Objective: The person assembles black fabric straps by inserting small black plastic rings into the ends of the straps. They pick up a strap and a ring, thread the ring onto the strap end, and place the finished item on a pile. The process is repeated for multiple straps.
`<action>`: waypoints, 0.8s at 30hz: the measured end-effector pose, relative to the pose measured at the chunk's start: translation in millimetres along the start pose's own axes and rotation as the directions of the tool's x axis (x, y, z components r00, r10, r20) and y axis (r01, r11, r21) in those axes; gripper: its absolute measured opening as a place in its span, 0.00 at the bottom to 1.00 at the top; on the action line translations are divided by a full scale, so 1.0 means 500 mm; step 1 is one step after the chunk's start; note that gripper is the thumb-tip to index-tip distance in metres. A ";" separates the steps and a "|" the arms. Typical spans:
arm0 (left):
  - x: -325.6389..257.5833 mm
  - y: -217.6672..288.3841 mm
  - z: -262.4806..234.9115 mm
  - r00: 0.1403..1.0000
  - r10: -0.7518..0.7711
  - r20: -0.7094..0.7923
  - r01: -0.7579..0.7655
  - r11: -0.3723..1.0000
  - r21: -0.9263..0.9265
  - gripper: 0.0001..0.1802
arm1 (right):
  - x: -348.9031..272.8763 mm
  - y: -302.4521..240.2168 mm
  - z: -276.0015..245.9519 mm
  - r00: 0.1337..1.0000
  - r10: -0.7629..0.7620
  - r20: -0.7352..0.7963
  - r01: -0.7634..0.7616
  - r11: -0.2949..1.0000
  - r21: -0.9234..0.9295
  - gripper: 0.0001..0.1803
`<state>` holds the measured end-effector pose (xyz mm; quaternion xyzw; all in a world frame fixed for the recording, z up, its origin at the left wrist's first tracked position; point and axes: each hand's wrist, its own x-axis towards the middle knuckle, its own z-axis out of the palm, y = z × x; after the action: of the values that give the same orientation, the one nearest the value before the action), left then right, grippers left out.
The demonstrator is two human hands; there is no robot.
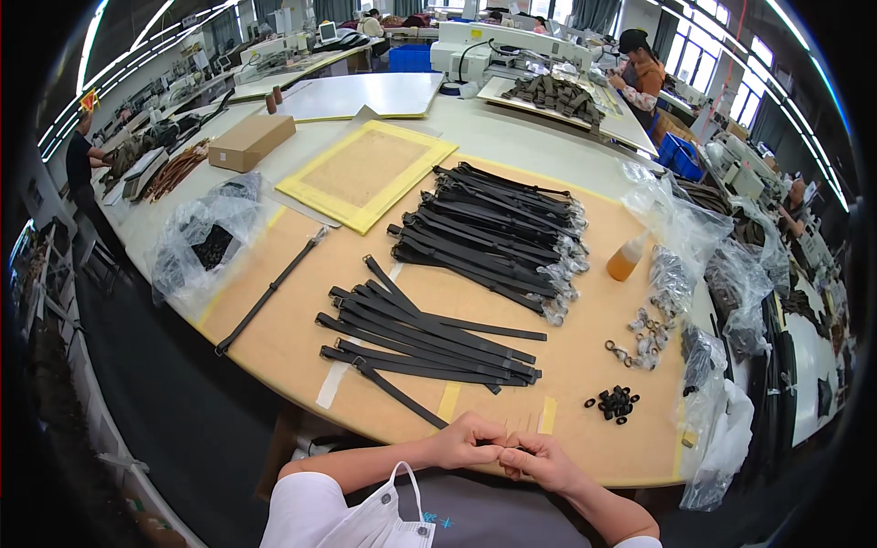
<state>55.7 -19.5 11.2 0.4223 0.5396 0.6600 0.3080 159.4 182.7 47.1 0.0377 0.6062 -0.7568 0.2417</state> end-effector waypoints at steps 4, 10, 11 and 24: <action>0.008 0.024 -0.031 1.000 0.019 0.025 -0.024 0.974 0.223 0.09 | 0.008 -0.012 0.003 0.983 -0.121 -0.137 0.078 0.956 -0.284 0.13; -0.037 0.109 -0.106 0.999 0.008 0.039 -0.031 0.765 0.643 0.08 | 0.026 -0.040 0.018 0.937 -0.321 -0.135 0.172 0.764 -0.621 0.15; -0.047 0.125 -0.128 1.000 0.001 -0.013 0.009 0.687 0.726 0.07 | 0.034 -0.039 0.022 0.887 -0.448 -0.111 0.292 0.730 -0.618 0.17; -0.207 0.088 -0.856 0.398 0.341 -0.851 0.855 0.197 0.479 0.13 | 0.097 -0.039 -0.113 0.865 -0.331 -0.378 0.001 0.753 -0.658 0.12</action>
<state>-276.1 -312.4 4.5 -0.0187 0.9569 0.2121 -0.1973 95.3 223.0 32.6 0.0806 0.8669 -0.4916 0.0141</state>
